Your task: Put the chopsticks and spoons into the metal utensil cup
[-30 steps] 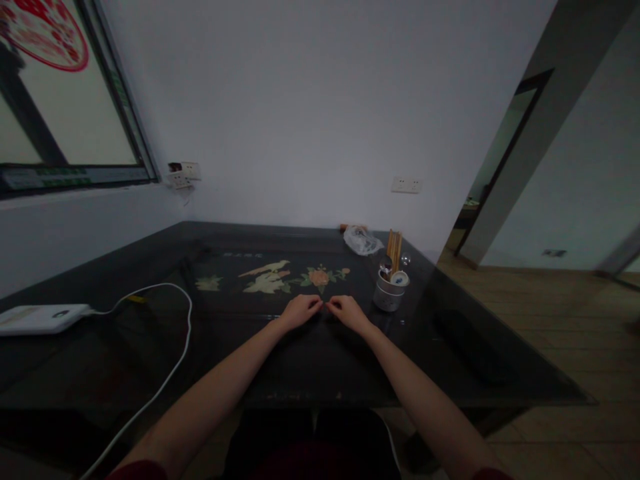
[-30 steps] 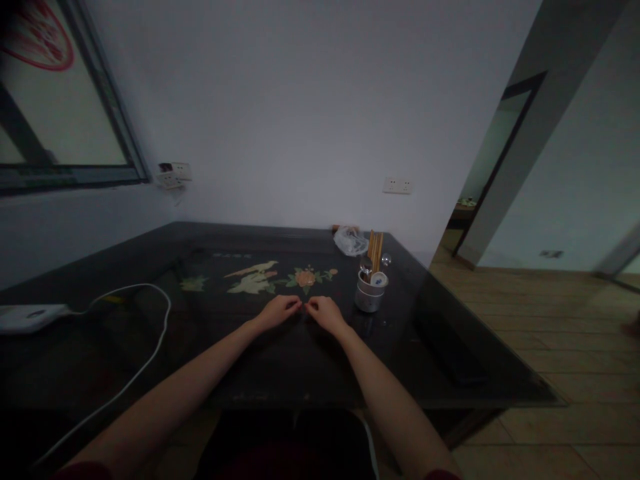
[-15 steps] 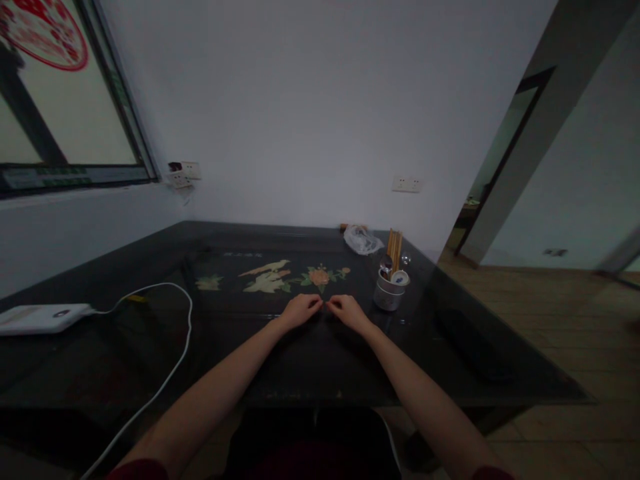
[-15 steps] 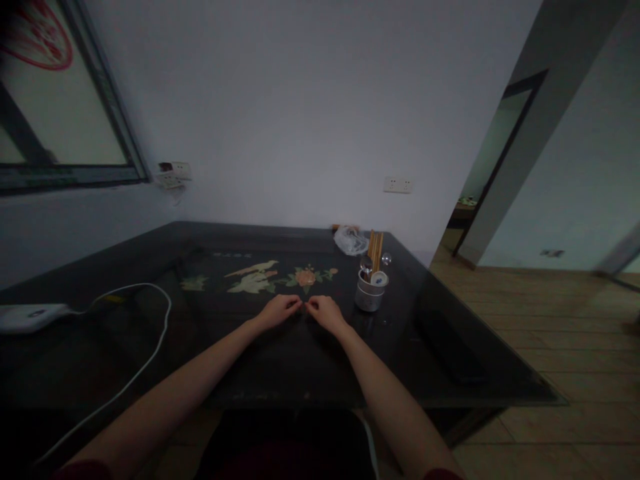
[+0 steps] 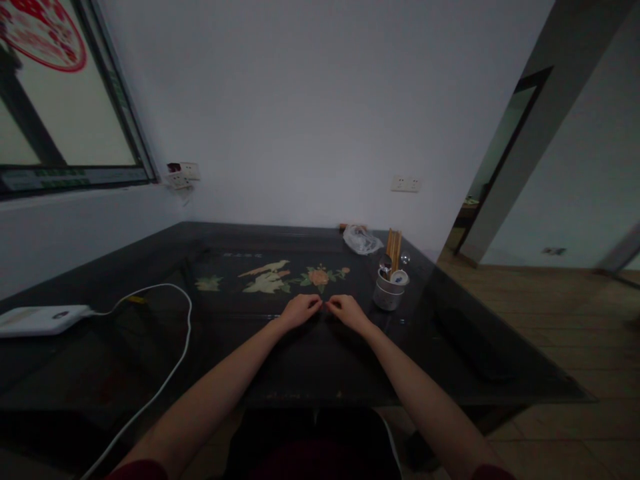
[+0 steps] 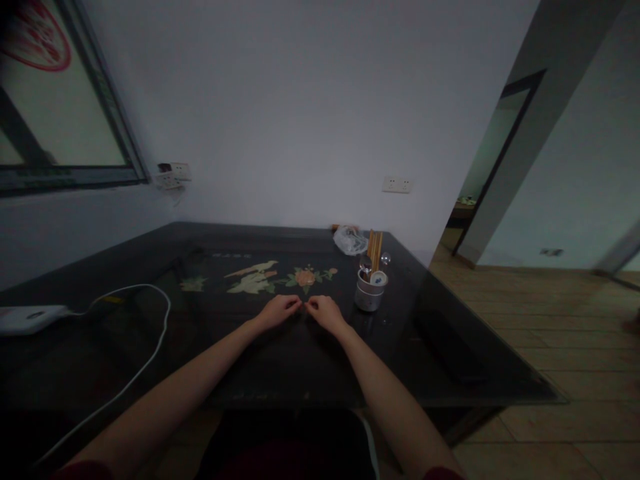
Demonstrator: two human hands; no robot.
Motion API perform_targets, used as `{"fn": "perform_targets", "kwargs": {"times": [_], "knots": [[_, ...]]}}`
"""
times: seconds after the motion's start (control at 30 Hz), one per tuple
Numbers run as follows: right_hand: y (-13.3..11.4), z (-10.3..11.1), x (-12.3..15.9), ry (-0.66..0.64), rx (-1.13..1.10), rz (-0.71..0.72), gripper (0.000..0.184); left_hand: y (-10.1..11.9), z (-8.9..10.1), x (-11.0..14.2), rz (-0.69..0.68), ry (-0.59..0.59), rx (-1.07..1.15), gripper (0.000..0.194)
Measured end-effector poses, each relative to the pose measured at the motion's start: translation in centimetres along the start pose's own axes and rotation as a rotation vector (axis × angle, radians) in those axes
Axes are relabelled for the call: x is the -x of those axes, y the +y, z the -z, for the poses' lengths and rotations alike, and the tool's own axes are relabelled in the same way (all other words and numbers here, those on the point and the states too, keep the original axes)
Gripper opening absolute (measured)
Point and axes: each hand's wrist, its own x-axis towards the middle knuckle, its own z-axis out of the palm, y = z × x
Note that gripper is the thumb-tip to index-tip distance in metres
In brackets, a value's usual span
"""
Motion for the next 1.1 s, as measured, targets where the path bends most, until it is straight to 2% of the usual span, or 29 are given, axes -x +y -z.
{"fn": "perform_targets", "kwargs": {"times": [1.1], "knots": [[-0.08,0.06,0.06,0.001,0.009,0.004,0.024,0.02,-0.03,0.00,0.006,-0.002,0.005,0.031]]}}
